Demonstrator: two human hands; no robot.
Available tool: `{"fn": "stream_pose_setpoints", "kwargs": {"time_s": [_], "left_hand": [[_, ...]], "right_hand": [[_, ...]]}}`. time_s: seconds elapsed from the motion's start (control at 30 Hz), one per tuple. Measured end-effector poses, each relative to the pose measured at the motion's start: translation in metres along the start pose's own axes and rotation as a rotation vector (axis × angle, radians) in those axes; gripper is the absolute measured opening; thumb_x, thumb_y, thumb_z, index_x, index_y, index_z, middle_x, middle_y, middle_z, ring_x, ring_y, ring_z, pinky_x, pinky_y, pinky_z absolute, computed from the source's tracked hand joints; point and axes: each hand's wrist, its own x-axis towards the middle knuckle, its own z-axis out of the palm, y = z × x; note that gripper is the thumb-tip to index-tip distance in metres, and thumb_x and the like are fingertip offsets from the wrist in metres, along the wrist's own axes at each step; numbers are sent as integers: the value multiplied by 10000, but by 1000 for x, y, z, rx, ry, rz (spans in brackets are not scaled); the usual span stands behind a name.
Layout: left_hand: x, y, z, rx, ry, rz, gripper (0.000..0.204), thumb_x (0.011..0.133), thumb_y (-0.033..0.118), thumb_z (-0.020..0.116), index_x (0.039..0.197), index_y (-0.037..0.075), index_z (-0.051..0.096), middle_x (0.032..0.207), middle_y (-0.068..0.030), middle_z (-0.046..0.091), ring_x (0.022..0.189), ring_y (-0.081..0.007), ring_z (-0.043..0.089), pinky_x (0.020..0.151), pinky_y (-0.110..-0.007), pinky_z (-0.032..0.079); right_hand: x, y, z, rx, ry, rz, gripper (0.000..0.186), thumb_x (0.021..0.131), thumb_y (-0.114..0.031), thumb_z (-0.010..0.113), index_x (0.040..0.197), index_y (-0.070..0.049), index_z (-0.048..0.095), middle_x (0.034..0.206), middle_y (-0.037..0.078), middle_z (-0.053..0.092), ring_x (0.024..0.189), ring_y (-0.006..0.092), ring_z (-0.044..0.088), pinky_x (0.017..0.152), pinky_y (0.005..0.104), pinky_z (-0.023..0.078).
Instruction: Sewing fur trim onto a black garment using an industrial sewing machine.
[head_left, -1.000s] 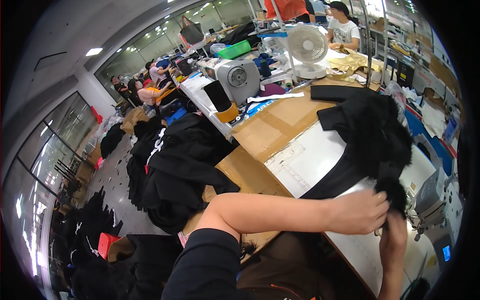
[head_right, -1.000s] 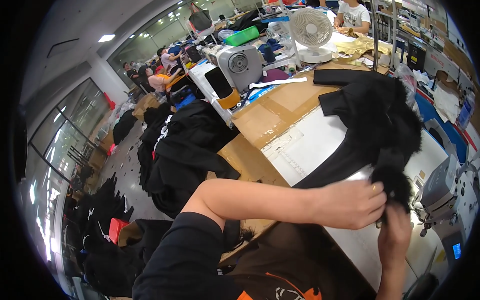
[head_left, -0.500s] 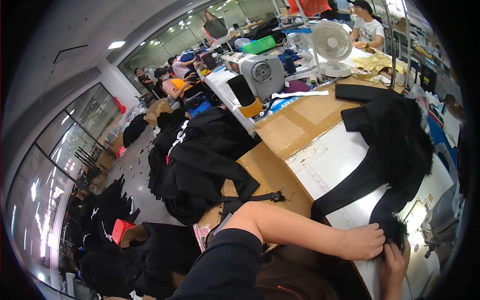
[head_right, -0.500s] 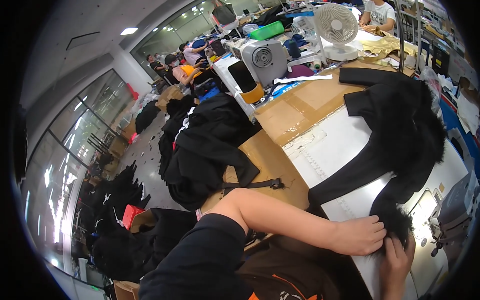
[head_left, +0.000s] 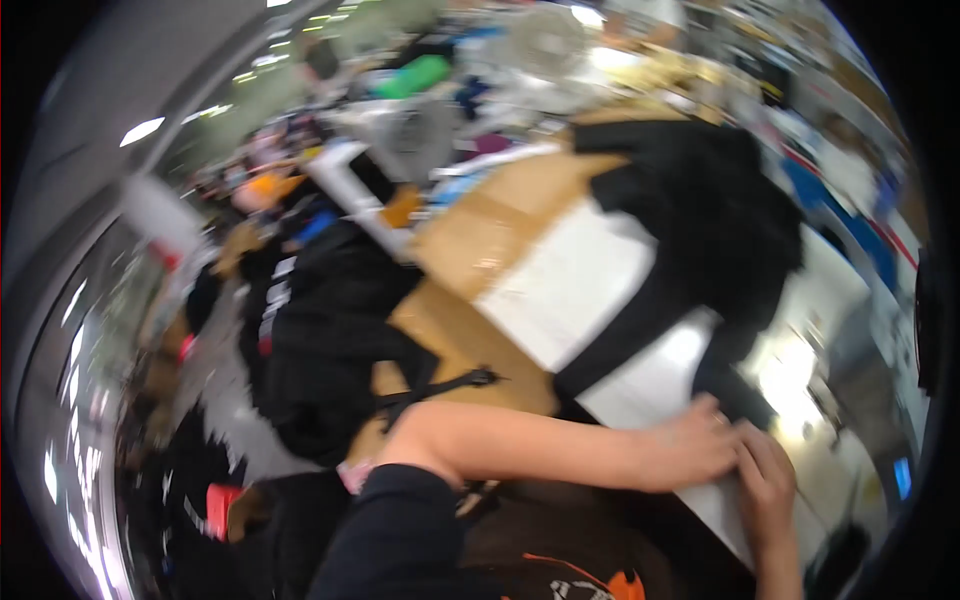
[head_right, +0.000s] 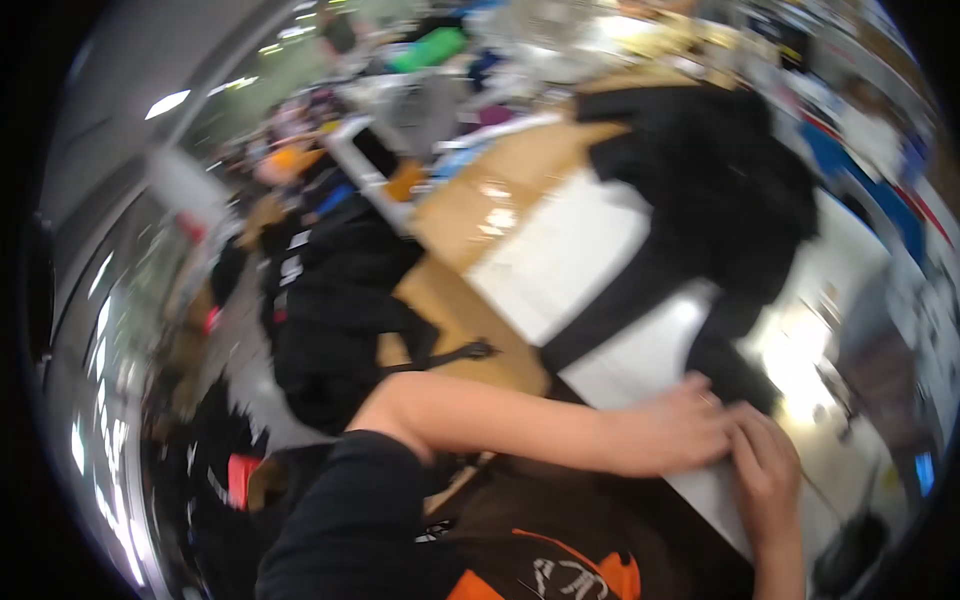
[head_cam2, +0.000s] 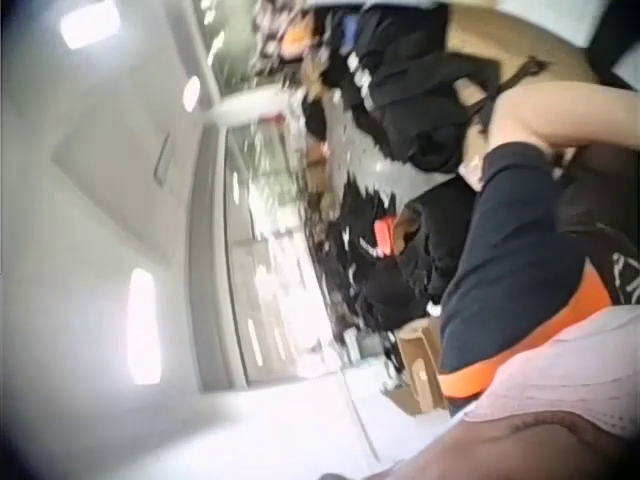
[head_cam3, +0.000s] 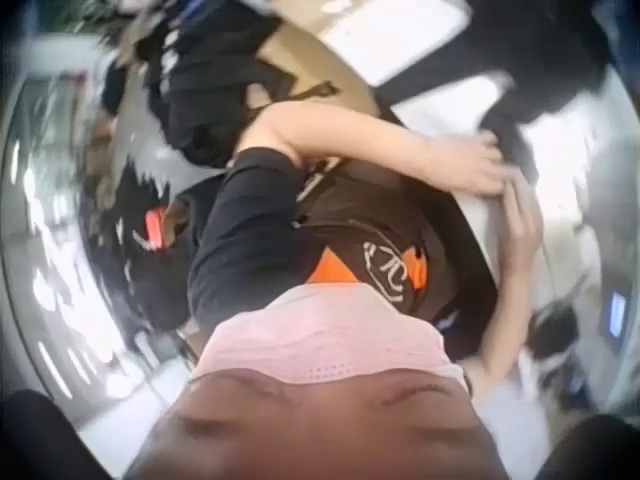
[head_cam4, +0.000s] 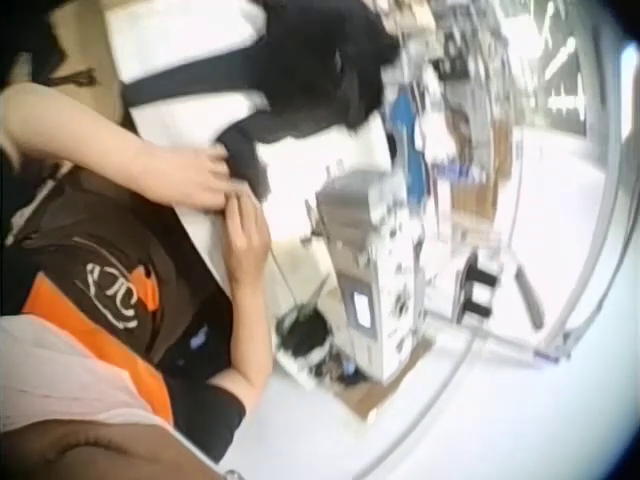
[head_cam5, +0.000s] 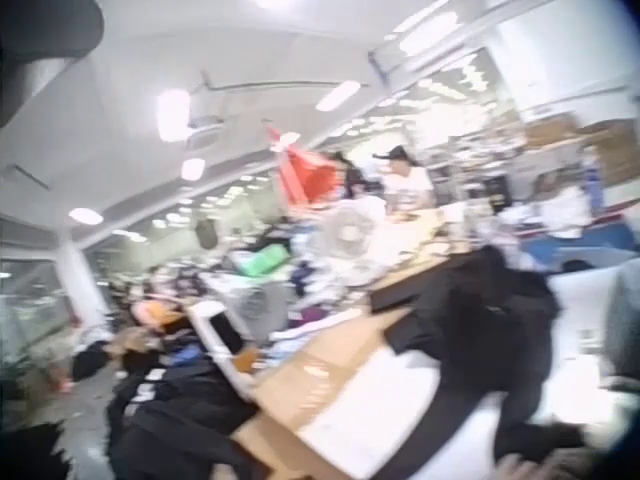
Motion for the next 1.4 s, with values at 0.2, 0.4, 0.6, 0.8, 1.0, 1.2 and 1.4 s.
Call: {"fn": "stream_pose_setpoints", "kwargs": {"time_s": [0.2, 0.4, 0.6, 0.8, 1.0, 1.2, 1.4], "left_hand": [[-9, -21, -14, 25, -96, -64, 228, 827, 82, 619, 1047, 29, 593, 1400, -228, 589, 984, -305, 612, 884, -447, 466], [30, -30, -11, -10, -132, -76, 322, 734, -64, 645, 1048, 8, 631, 1446, -252, 569, 955, -329, 601, 873, -424, 465], [49, -34, -10, -83, -208, -51, 261, 772, -20, 624, 1021, 31, 566, 1481, -271, 535, 943, -306, 604, 849, -410, 473], [83, -44, -9, -225, -278, -86, 233, 791, -61, 587, 1005, 25, 555, 997, -148, 620, 903, -319, 576, 790, -425, 415], [92, -49, 2, -181, -263, -56, 222, 802, -9, 626, 1009, 30, 553, 913, -111, 620, 934, -308, 578, 839, -424, 403], [96, -78, 19, -58, -161, 46, 208, 822, 56, 650, 1027, 50, 613, 962, -80, 623, 1003, -286, 573, 981, -449, 409], [99, -72, 25, 27, 54, 205, 159, 805, 67, 643, 963, 76, 619, 1015, -89, 585, 958, -259, 590, 1088, -507, 377]], "right_hand": [[2, 28, 11, 48, -18, -77, 305, 826, -79, 649, 1113, 14, 694, 1210, 146, 700, 1149, 317, 688, 945, 405, 581], [-14, 48, 4, 85, -21, 91, 293, 887, -89, 625, 1159, 2, 685, 1260, 107, 687, 1229, 287, 664, 982, 385, 574], [-26, 63, 3, 176, -132, 209, 278, 907, -72, 621, 1174, -37, 692, 1285, 107, 692, 1225, 279, 669, 1013, 391, 560], [-28, 54, -9, 64, -189, 458, 283, 896, -103, 655, 1174, -72, 701, 1261, 91, 702, 1083, 269, 706, 903, 401, 565], [-31, 45, -14, -383, -173, 311, 292, 908, -119, 690, 1197, -73, 694, 1117, 99, 723, 975, 273, 710, 796, 397, 553], [-25, 56, 3, -31, 79, 603, 253, 903, -106, 731, 1148, -48, 701, 1018, 105, 722, 978, 317, 698, 792, 417, 549], [-33, 54, -1, -444, 81, 334, 283, 860, -94, 701, 1139, -57, 722, 1023, 117, 709, 919, 304, 681, 773, 417, 558]]}}
